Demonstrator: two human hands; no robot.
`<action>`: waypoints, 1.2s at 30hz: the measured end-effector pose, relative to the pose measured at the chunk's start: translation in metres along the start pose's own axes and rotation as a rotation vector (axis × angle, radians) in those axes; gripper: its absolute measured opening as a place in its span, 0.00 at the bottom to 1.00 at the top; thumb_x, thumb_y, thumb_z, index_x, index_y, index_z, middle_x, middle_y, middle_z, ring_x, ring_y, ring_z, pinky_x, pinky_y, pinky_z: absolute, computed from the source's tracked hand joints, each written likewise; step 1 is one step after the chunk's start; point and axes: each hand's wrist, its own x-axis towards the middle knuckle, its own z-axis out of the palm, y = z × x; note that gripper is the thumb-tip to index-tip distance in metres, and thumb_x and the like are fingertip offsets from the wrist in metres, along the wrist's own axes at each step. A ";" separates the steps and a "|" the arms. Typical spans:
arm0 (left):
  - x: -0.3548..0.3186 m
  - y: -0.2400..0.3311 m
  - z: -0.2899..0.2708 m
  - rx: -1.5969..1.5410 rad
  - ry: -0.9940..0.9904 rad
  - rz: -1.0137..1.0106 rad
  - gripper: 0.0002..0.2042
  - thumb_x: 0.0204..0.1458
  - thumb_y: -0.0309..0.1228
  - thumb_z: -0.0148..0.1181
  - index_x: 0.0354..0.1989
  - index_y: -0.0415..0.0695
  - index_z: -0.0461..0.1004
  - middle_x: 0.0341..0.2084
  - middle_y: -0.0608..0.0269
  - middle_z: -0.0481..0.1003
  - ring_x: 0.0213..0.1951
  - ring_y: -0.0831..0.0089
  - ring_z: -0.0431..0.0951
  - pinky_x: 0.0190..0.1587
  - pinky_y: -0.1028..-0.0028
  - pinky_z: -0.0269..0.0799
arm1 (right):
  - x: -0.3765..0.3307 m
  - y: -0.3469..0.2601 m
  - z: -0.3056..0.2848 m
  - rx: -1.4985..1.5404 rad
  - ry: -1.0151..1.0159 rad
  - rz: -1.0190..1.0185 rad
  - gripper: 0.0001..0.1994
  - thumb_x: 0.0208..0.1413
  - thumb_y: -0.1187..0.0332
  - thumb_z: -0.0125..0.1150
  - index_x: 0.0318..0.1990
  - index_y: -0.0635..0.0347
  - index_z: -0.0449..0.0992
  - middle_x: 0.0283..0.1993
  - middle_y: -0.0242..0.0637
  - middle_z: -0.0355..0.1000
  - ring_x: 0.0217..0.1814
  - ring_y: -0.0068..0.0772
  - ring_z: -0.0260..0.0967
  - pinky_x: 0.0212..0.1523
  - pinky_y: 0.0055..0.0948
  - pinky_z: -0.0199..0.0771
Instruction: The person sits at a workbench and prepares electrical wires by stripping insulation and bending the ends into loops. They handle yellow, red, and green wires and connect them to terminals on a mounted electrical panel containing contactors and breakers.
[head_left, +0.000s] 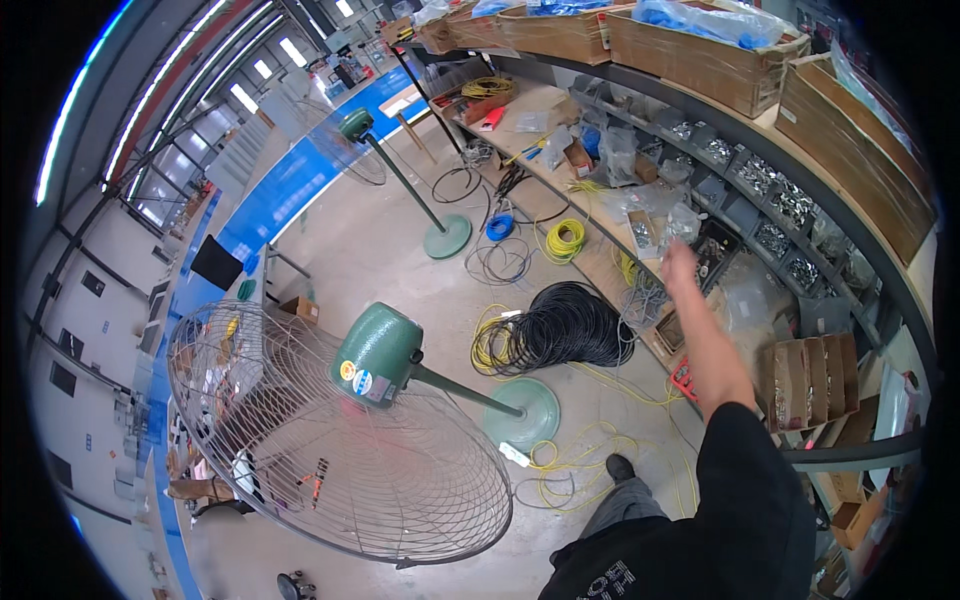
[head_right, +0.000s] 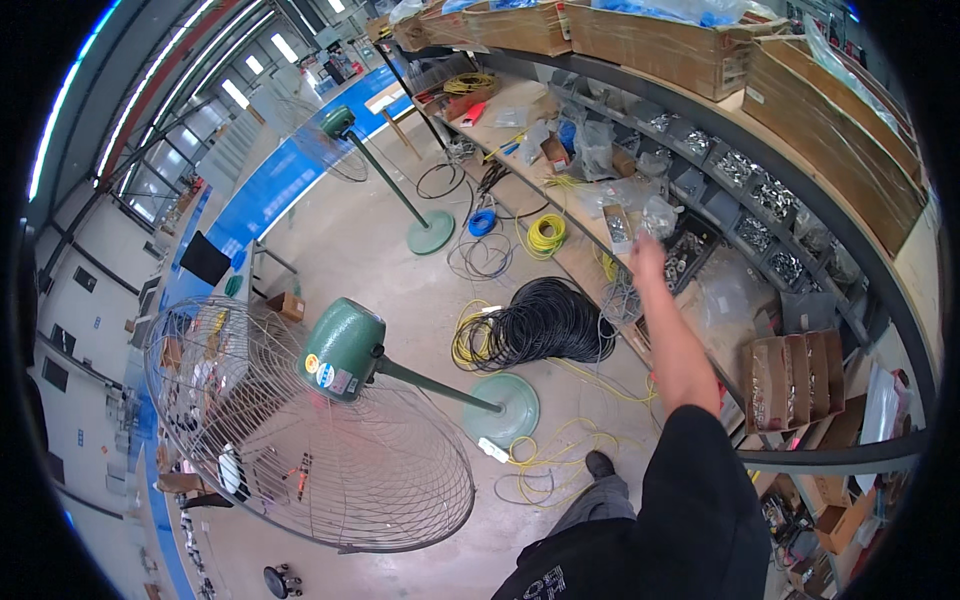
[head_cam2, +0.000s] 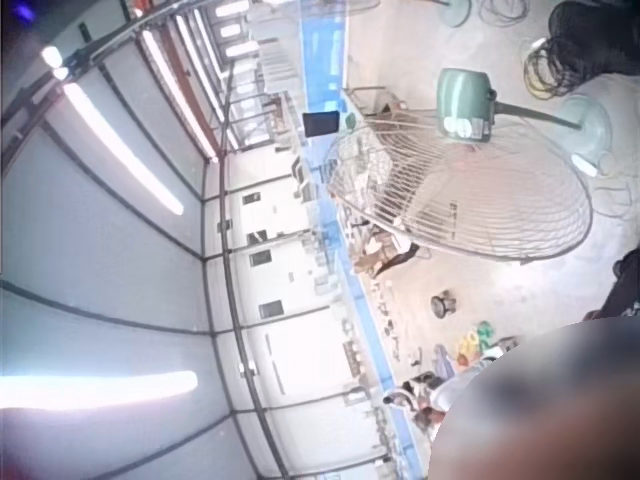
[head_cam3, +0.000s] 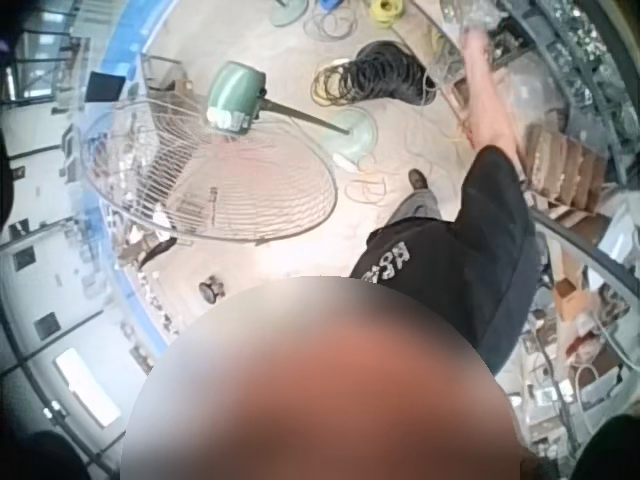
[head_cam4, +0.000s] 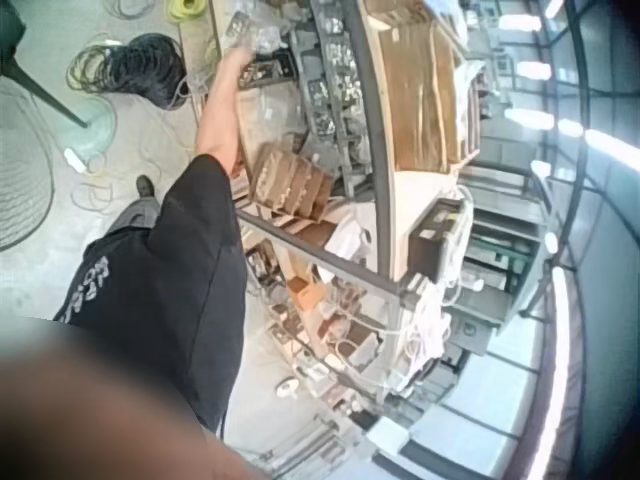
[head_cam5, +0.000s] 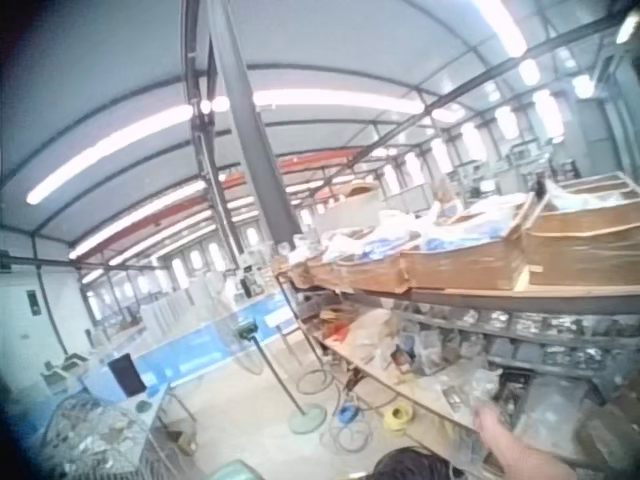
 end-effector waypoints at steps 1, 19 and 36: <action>-0.013 -0.007 -0.005 -0.012 0.034 -0.040 0.13 0.59 0.40 0.62 0.38 0.42 0.79 0.35 0.53 0.82 0.38 0.55 0.83 0.40 0.58 0.79 | -0.051 0.045 -0.007 -0.088 -0.157 0.225 0.07 0.67 0.60 0.60 0.40 0.51 0.77 0.28 0.25 0.70 0.20 0.20 0.60 0.17 0.27 0.56; -0.068 -0.264 -0.121 0.319 0.051 0.106 0.12 0.62 0.38 0.62 0.44 0.42 0.80 0.37 0.61 0.84 0.36 0.65 0.85 0.36 0.64 0.82 | -0.453 0.282 -0.183 -0.539 -0.863 1.034 0.06 0.67 0.66 0.58 0.40 0.58 0.76 0.33 0.36 0.75 0.35 0.34 0.75 0.34 0.32 0.79; -0.019 -0.382 -0.317 -0.961 0.431 -0.398 0.13 0.62 0.36 0.64 0.45 0.39 0.79 0.35 0.56 0.83 0.35 0.66 0.86 0.33 0.67 0.81 | -0.768 0.339 0.125 -0.317 -0.880 1.258 0.14 0.71 0.59 0.56 0.45 0.63 0.77 0.39 0.42 0.78 0.45 0.42 0.79 0.48 0.37 0.85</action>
